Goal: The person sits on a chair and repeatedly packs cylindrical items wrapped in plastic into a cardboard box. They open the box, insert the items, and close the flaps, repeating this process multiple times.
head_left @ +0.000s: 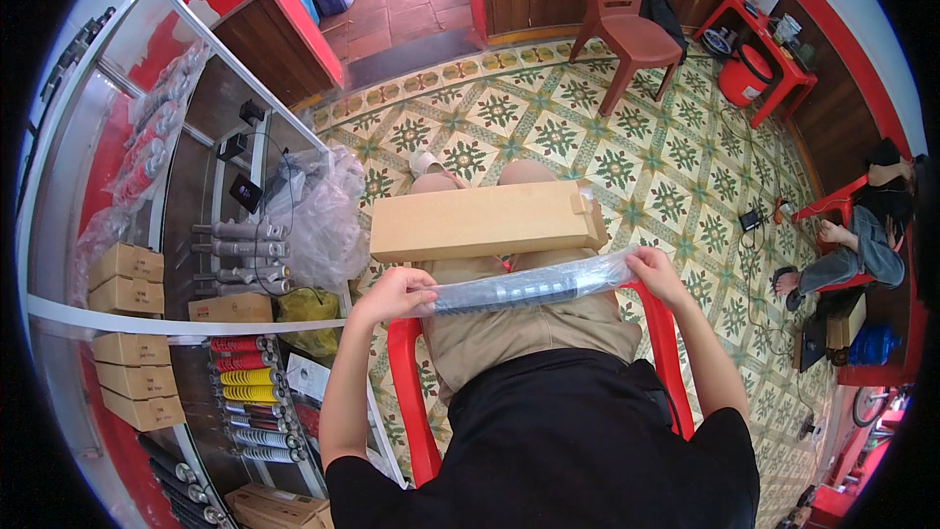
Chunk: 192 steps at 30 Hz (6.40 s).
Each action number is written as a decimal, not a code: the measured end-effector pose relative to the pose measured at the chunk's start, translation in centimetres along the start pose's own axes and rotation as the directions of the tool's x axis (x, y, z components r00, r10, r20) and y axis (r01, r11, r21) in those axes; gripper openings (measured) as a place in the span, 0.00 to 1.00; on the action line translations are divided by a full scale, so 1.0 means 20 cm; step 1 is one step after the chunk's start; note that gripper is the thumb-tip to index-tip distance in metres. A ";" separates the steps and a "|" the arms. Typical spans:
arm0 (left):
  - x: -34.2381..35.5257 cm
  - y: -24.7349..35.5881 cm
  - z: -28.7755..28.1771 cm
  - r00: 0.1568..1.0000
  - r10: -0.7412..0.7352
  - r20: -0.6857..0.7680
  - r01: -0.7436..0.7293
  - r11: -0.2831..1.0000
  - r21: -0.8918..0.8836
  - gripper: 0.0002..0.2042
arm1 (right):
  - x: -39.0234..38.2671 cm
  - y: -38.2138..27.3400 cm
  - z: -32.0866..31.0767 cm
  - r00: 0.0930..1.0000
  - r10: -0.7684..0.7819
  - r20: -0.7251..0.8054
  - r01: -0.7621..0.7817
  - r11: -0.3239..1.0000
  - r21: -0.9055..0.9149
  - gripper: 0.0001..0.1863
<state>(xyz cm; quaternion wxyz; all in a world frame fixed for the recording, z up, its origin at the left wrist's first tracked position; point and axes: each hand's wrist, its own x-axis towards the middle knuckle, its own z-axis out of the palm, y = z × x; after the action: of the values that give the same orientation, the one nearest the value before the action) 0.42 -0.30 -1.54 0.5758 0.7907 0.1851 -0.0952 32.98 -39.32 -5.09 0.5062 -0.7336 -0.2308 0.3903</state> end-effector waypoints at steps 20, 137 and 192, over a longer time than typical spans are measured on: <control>-0.10 0.20 0.45 0.761 0.572 -0.307 -0.151 0.616 0.773 0.18 | 0.12 0.02 0.05 0.973 -0.008 -0.231 -0.100 0.886 -0.453 0.17; -0.01 0.50 0.51 0.466 0.435 -0.770 -0.598 0.796 0.088 0.35 | -0.72 -2.39 -0.03 0.084 -0.989 -0.119 0.935 0.037 0.354 0.28; -0.20 0.50 0.39 0.475 0.456 -0.752 -0.523 0.834 0.176 0.33 | -0.27 -1.65 0.79 0.810 -0.543 0.221 0.488 0.834 0.258 0.41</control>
<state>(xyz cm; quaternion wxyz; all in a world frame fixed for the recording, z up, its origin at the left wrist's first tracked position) 1.20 -11.09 6.11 0.4731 0.7492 0.1820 0.4262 18.96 -21.85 24.35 0.6216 -0.5275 -0.4543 0.3592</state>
